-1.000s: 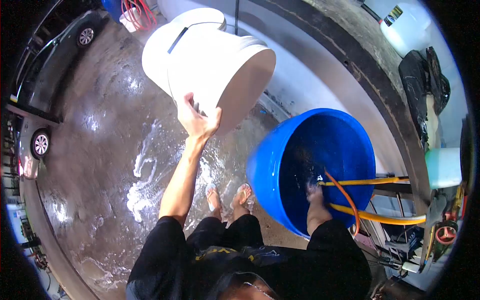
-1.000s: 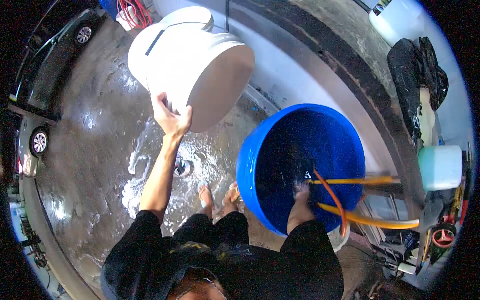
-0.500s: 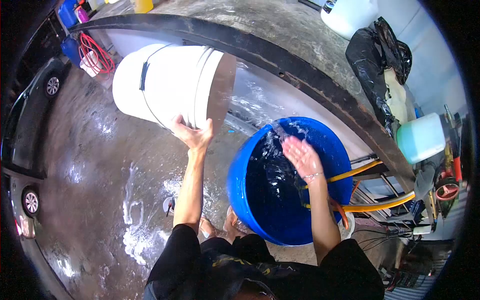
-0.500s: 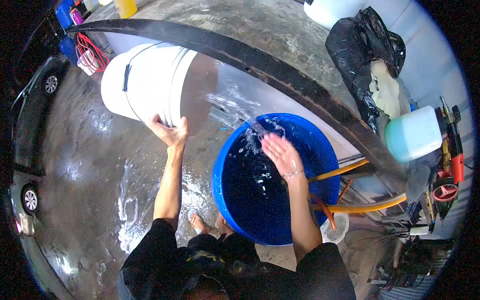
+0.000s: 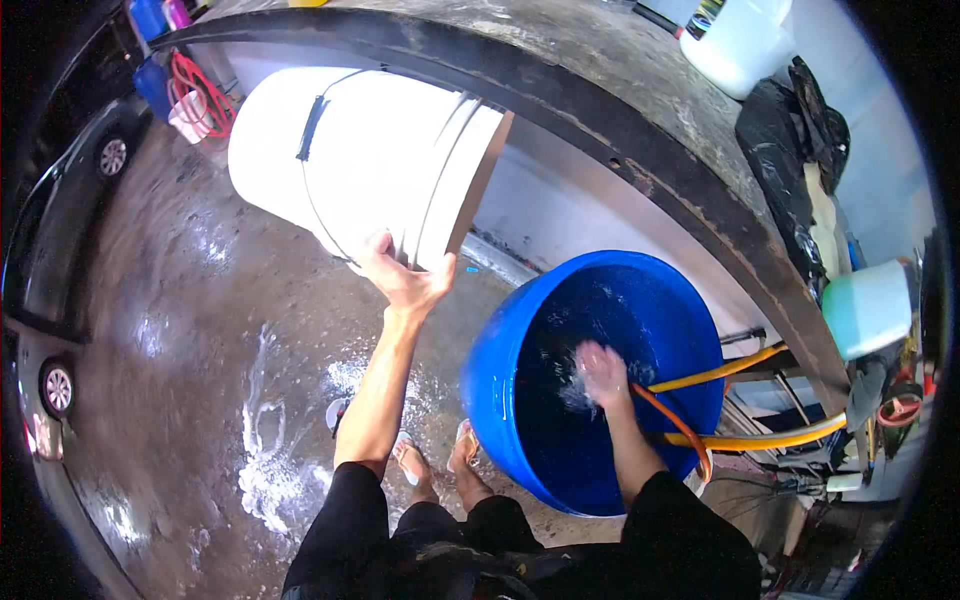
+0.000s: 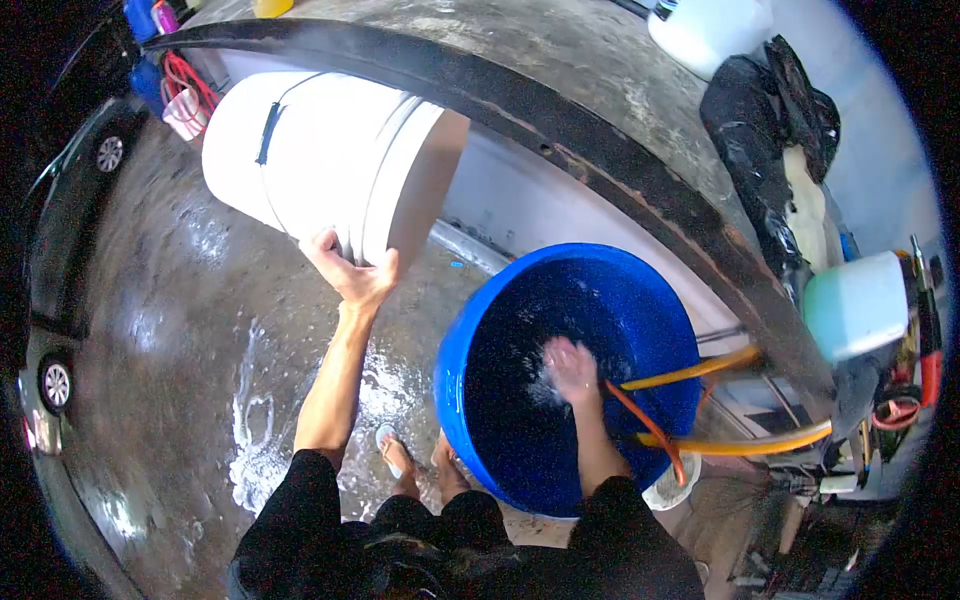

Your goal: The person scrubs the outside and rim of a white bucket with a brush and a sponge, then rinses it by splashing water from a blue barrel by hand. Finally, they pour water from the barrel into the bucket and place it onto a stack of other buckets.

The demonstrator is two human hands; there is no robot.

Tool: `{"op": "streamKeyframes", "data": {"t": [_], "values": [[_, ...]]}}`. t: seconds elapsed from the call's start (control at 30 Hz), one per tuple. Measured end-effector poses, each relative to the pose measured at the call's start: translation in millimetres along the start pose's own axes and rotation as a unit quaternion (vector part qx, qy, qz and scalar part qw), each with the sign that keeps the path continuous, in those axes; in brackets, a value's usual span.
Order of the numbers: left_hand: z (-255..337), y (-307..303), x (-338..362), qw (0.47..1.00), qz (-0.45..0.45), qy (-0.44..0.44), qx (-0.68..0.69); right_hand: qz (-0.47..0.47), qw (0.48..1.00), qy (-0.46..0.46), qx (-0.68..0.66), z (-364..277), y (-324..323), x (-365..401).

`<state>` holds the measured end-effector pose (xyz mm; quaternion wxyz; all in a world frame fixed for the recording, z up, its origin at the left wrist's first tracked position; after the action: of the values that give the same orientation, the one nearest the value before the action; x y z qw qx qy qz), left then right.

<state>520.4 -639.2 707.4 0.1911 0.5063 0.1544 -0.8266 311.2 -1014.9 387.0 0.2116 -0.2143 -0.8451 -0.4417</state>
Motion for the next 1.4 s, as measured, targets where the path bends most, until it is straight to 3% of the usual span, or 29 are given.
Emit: {"op": "streamKeyframes", "data": {"t": [0.03, 0.07, 0.1, 0.13, 0.23, 0.3, 0.37, 0.4, 0.47, 0.5, 0.53, 0.57, 0.6, 0.63, 0.67, 0.7, 0.73, 0.8, 0.83, 0.87, 0.93, 0.97, 1.1, 1.17, 1.23, 1.3, 1.37, 1.4], "values": [[2, -2, -1, 1.000, 0.007, 0.007, -0.004, -0.104, 0.985, -0.001, -0.140, -18, 86, 11], [4, 0, -2, 1.000, 0.014, 0.014, 0.003, -0.004, 1.000, -0.016, 0.025, -39, 183, 56], [4, 5, -2, 0.998, 0.024, 0.013, 0.049, -0.082, 0.996, -0.029, 0.035, -49, 261, 89], [-3, 11, 2, 0.994, 0.039, -0.007, 0.101, -0.162, 0.985, -0.042, 0.050, -57, 307, 112], [7, 12, -13, 0.994, 0.048, -0.010, 0.097, -0.140, 0.977, -0.124, 0.103, -71, 323, 129], [8, 15, -14, 0.994, 0.027, -0.020, 0.105, -0.010, 0.984, -0.105, 0.144, -62, 250, 97], [7, 15, -16, 0.995, 0.007, -0.035, 0.089, 0.087, 0.979, -0.075, 0.168, -47, 132, 57], [4, 19, -17, 0.995, -0.017, -0.051, 0.084, 0.207, 0.971, -0.022, 0.116, -32, 83, 55], [8, 14, -29, 0.997, -0.020, -0.057, 0.058, 0.276, 0.951, 0.015, 0.141, -3, -40, 37], [-2, 18, -37, 0.991, -0.053, -0.111, 0.052, 0.264, 0.954, 0.051, 0.133, 20, -117, 17], [-14, 20, -45, 0.981, -0.084, -0.168, 0.047, 0.211, 0.922, 0.027, 0.323, 21, -152, 25], [-18, 17, -58, 0.981, -0.095, -0.166, 0.021, 0.145, 0.854, -0.002, 0.499, 24, -166, 25], [-28, 18, -69, 0.978, -0.120, -0.172, -0.011, 0.136, 0.855, 0.003, 0.501, 34, -193, 7], [-44, 22, -79, 0.957, -0.163, -0.236, -0.033, 0.218, 0.901, 0.001, 0.375, 34, -226, 9], [-61, 28, -85, 0.931, -0.203, -0.298, -0.053, 0.322, 0.933, 0.004, 0.159, 32, -211, 24], [-76, 36, -88, 0.917, -0.234, -0.314, -0.080, 0.349, 0.935, -0.017, 0.067, 25, -176, 32], [-92, 46, -88, 0.899, -0.270, -0.327, -0.105, 0.363, 0.931, -0.043, 0.006, 15, -99, 53], [-114, 69, -83, 0.879, -0.317, -0.338, -0.114, 0.167, 0.984, -0.056, 0.037, -21, 0, 27], [-122, 82, -70, 0.838, -0.385, -0.361, -0.137, -0.037, 0.995, -0.069, 0.065, -37, 76, 24], [-132, 98, -59, 0.795, -0.449, -0.377, -0.157, 0.011, 0.991, -0.031, 0.130, -52, 170, 55], [-189, 139, -39, 0.815, -0.455, -0.328, -0.142, -0.164, 0.971, 0.008, 0.175, -58, 276, 60], [-182, 149, -34, 0.757, -0.534, -0.321, -0.198, -0.187, 0.964, -0.020, 0.186, -65, 322, 62], [-135, 137, -62, 0.729, -0.573, -0.322, -0.190, -0.176, 0.959, -0.090, 0.201, -70, 403, 63], [-141, 141, -71, 0.719, -0.588, -0.317, -0.192, -0.159, 0.962, -0.118, 0.186, -77, 378, 60], [-196, 159, -62, 0.716, -0.593, -0.323, -0.176, -0.122, 0.963, -0.170, 0.169, -89, 314, 56], [-197, 160, -61, 0.714, -0.611, -0.322, -0.117, 0.032, 0.965, -0.138, 0.221, -79, 207, 45], [-189, 156, -62, 0.708, -0.626, -0.320, -0.066, 0.065, 0.986, -0.028, 0.153, -39, 71, 19], [-186, 154, -63, 0.708, -0.628, -0.319, -0.045, 0.176, 0.973, 0.021, 0.146, -24, 21, 32]]}}
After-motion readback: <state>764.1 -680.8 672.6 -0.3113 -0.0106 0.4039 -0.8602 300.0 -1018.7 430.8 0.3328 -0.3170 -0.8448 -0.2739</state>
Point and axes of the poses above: each hand's wrist, its own x-axis away from the middle knuckle, its own y-axis out of the palm, z = x × y, the point moved 10 cm from there along -x, towards the middle knuckle, and after that the axes turned 12 degrees about x, right-handed, at the moved point
